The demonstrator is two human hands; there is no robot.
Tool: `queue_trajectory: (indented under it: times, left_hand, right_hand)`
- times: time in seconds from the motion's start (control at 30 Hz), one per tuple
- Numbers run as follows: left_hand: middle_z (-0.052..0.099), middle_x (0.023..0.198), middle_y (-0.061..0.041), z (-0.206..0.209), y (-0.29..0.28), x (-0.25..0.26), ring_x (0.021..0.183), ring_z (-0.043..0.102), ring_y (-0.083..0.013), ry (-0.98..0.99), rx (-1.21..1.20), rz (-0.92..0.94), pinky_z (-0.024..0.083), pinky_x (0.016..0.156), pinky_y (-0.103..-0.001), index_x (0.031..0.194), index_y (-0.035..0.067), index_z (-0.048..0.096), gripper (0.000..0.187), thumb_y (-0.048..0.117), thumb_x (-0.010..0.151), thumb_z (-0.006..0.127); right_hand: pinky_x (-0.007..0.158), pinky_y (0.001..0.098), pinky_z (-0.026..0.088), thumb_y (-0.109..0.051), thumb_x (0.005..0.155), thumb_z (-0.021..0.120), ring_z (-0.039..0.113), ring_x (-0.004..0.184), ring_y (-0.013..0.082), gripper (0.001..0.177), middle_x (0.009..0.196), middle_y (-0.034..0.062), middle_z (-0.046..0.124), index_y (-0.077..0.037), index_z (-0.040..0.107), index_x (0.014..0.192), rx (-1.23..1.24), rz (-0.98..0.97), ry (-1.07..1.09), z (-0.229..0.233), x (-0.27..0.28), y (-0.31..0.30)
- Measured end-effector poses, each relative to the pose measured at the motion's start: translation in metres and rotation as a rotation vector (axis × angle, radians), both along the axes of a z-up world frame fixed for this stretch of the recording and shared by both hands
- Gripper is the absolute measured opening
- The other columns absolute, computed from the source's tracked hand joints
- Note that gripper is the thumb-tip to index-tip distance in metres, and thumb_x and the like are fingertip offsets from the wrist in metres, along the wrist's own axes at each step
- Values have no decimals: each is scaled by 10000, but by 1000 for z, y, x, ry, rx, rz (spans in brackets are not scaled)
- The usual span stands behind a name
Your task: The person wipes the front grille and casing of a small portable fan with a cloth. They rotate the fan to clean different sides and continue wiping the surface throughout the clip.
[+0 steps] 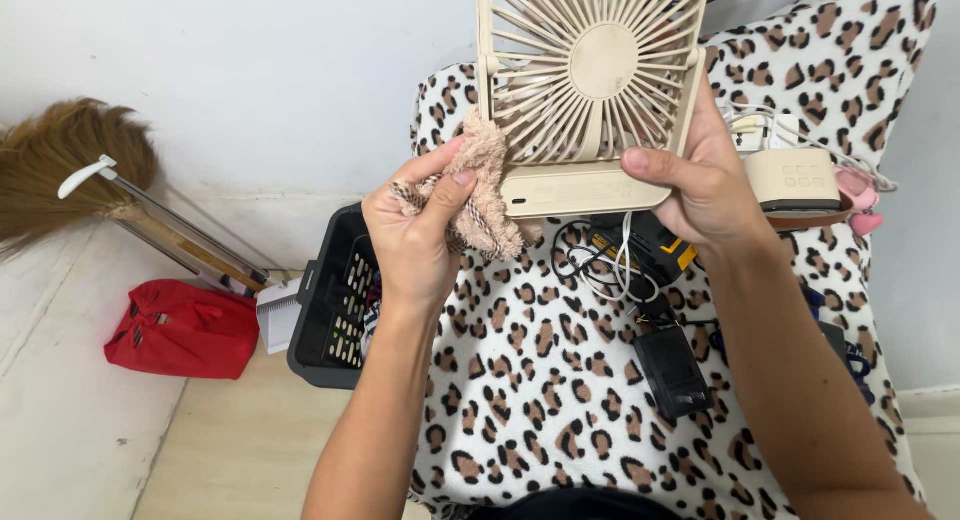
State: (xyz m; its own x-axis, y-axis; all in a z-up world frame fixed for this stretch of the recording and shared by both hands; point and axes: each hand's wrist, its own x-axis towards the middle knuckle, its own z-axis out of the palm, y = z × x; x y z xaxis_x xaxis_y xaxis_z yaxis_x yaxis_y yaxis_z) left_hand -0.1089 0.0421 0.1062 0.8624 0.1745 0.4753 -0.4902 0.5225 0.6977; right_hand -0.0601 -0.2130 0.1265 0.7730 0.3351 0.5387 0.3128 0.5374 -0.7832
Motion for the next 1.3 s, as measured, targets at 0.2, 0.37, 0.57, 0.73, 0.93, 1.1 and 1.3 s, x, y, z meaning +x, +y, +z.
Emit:
queue_trajectory:
  times: [0.2, 0.37, 0.57, 0.73, 0.93, 1.1, 1.3]
  left_hand:
    - [746, 1105, -189, 2, -5, -3, 954, 721, -181, 11, -44, -18, 585, 906, -306, 1191, -114, 693, 248, -93, 944, 686]
    - [748, 1105, -183, 3, -5, -7, 956, 717, -162, -13, 65, 41, 579, 912, -289, 1184, -93, 709, 238, -87, 946, 697]
    - [759, 1146, -95, 5, -5, -7, 1085, 693, -172, -265, 505, 332, 584, 933, -289, 1157, 58, 751, 177, 36, 982, 728]
    - [751, 1134, -45, 7, -9, -13, 1105, 671, -199, -447, 800, 552, 575, 962, -320, 1125, 139, 766, 187, 78, 951, 732]
    - [746, 1072, -17, 6, -23, -22, 990, 589, -220, -528, 1001, 763, 519, 859, -340, 1085, 139, 783, 228, 59, 874, 754]
    - [742, 1070, 4, 12, -25, -23, 977, 582, -215, -594, 1032, 728, 495, 881, -338, 1096, 151, 774, 275, 7, 861, 772]
    - [711, 1073, -25, 24, -20, -32, 986, 559, -257, -533, 980, 673, 494, 900, -355, 1108, 92, 752, 423, -77, 721, 721]
  right_hand:
    - [1289, 364, 411, 80, 946, 697, 481, 1440, 203, 909, 1515, 132, 472, -53, 173, 1676, 46, 15, 11, 9, -16, 1]
    - [1277, 361, 413, 85, 953, 689, 486, 1428, 201, 872, 1502, 135, 477, -45, 190, 1656, 40, -5, -17, 12, -20, 0]
    - [1264, 362, 436, 88, 947, 679, 505, 1436, 202, 862, 1513, 133, 495, -45, 199, 1650, 45, -31, -21, 8, -16, -2]
    - [1246, 359, 456, 89, 955, 678, 513, 1406, 198, 855, 1489, 136, 498, -48, 199, 1650, 71, -8, -8, 5, -13, -2]
    - [1233, 363, 460, 87, 947, 674, 512, 1443, 216, 856, 1531, 143, 494, -55, 199, 1646, 90, -12, 33, 1, -12, 2]
    - [1241, 375, 466, 87, 942, 679, 513, 1448, 232, 879, 1528, 152, 490, -73, 190, 1654, 79, -51, 30, 2, -9, 1]
    - [1237, 368, 448, 75, 931, 704, 494, 1453, 213, 907, 1538, 118, 483, -96, 169, 1642, 91, -16, 17, 4, -9, -3]
